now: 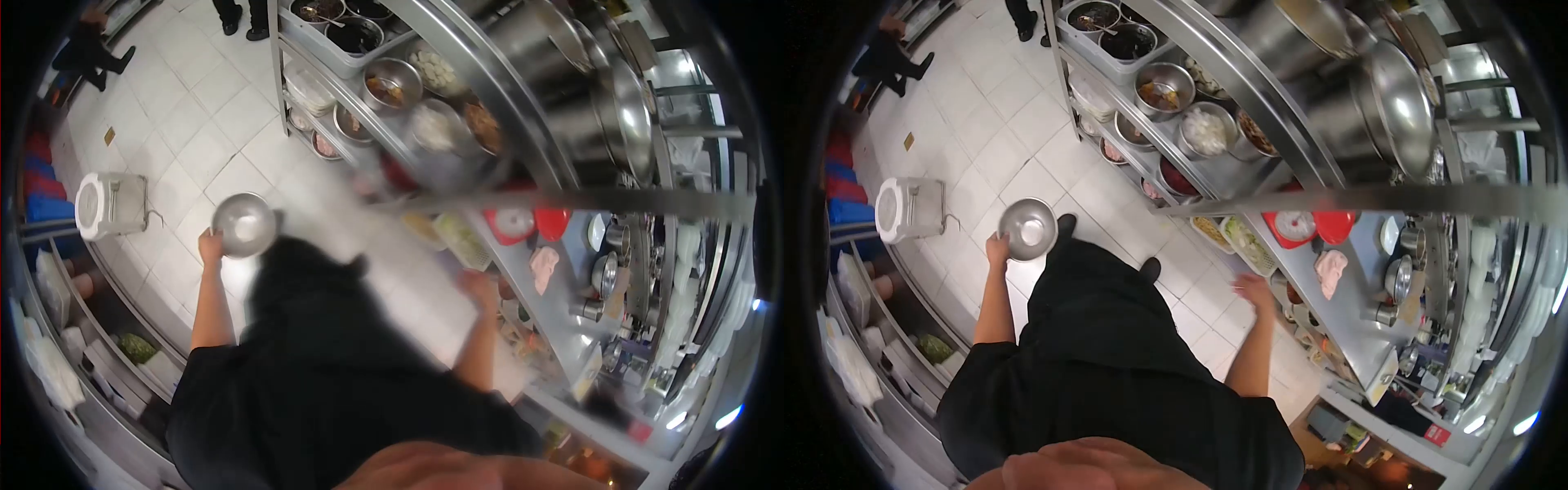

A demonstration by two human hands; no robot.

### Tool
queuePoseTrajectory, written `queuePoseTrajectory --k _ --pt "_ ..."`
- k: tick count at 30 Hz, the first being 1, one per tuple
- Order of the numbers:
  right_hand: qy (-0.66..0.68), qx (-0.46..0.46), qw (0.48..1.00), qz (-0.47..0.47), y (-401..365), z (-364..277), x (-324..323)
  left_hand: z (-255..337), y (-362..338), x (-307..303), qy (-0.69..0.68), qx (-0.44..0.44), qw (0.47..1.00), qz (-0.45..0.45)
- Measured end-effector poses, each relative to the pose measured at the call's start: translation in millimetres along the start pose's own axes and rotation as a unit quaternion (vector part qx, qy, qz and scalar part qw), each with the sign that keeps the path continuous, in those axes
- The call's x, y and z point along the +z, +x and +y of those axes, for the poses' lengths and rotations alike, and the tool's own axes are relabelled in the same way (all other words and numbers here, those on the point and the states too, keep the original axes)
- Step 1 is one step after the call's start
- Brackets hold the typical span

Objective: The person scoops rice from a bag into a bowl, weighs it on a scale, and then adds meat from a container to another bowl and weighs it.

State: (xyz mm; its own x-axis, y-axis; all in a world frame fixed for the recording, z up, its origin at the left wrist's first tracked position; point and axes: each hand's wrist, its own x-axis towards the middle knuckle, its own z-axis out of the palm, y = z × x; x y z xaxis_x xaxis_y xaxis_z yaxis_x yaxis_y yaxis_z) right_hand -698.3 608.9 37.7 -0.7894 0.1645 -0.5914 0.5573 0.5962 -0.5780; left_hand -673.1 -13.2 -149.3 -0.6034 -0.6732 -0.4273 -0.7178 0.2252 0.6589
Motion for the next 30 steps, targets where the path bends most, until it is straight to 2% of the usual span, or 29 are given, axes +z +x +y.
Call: queuePoseTrajectory --k 1,2,3,4,5,7,8,9,10,11,12,13,14,15,16,17,18,19,20,22,23,24,25,26,28,29,30 --pt "0.189 0.06 0.974 -0.109 26 -3 49 0 25 6 0.034 0.039 0.998 -0.032" --pt "0.184 0.034 0.969 -0.163 49 -26 99 11 44 18 0.114 0.087 0.988 -0.063" --pt "0.063 -0.005 0.985 -0.159 78 -44 151 38 50 28 0.137 0.129 0.976 -0.109" --pt "0.287 0.052 0.942 -0.165 68 -109 183 72 56 36 0.206 0.177 0.942 -0.198" --pt "0.327 0.028 0.92 -0.215 81 -146 209 81 60 57 0.182 0.276 0.925 -0.189" --pt "0.267 0.033 0.929 -0.253 90 -214 244 128 49 82 0.161 0.268 0.915 -0.255" --pt "0.047 0.025 0.968 -0.245 116 -213 266 149 47 91 0.177 0.312 0.895 -0.265" --pt "-0.031 -0.014 0.984 -0.177 142 -177 287 163 47 98 0.196 0.357 0.87 -0.279" --pt "-0.108 -0.044 0.988 -0.105 156 -139 304 176 57 108 0.133 0.315 0.872 -0.35" --pt "-0.031 -0.046 0.993 -0.107 146 -118 301 192 68 123 0.07 0.271 0.865 -0.417" --pt "0.044 -0.055 0.992 -0.104 128 -101 291 213 65 136 0.049 0.231 0.887 -0.397" --pt "0.113 0.0 0.992 -0.059 107 -91 285 235 67 150 0.026 0.192 0.907 -0.373" --pt "0.183 0.055 0.981 -0.013 81 -79 282 238 79 189 0.026 0.201 0.901 -0.384" --pt "0.139 0.057 0.988 0.017 58 -57 280 228 90 252 -0.001 0.213 0.926 -0.311" --pt "0.177 0.14 0.974 0.029 28 -57 271 230 99 295 -0.03 0.226 0.944 -0.238" --pt "0.173 0.216 0.958 0.079 -1 -64 270 243 108 312 -0.007 0.208 0.932 -0.297" --pt "0.164 0.183 0.966 0.078 -25 -33 273 253 112 322 0.018 0.189 0.916 -0.354" --pt "0.154 0.152 0.973 0.075 -53 -5 277 271 109 310 0.214 0.366 0.846 -0.324" --pt "0.175 0.186 0.962 0.098 -83 3 284 285 105 295 0.39 0.519 0.713 -0.267" --pt "0.207 0.221 0.946 0.118 -126 -2 293 278 114 294 0.274 0.407 0.796 -0.354" --pt "0.248 0.273 0.92 0.134 -143 0 301 274 110 284 0.285 0.413 0.789 -0.354" --pt "0.289 0.324 0.889 0.146 -158 -9 310 266 107 266 0.177 0.291 0.855 -0.39" --pt "0.347 0.342 0.859 0.157 -165 -17 316 261 107 247 0.06 0.16 0.897 -0.408" --pt "0.355 0.34 0.858 0.149 -162 -16 324 261 99 224 0.069 0.164 0.898 -0.401" --pt "0.381 0.326 0.857 0.118 -157 -9 342 258 67 178 -0.151 0.04 0.834 -0.529" --pt "0.401 0.322 0.85 0.116 -146 -2 350 256 57 164 -0.126 0.03 0.829 -0.544" --pt "0.379 0.287 0.871 0.123 -132 -5 353 252 48 152 -0.118 0.031 0.832 -0.541"
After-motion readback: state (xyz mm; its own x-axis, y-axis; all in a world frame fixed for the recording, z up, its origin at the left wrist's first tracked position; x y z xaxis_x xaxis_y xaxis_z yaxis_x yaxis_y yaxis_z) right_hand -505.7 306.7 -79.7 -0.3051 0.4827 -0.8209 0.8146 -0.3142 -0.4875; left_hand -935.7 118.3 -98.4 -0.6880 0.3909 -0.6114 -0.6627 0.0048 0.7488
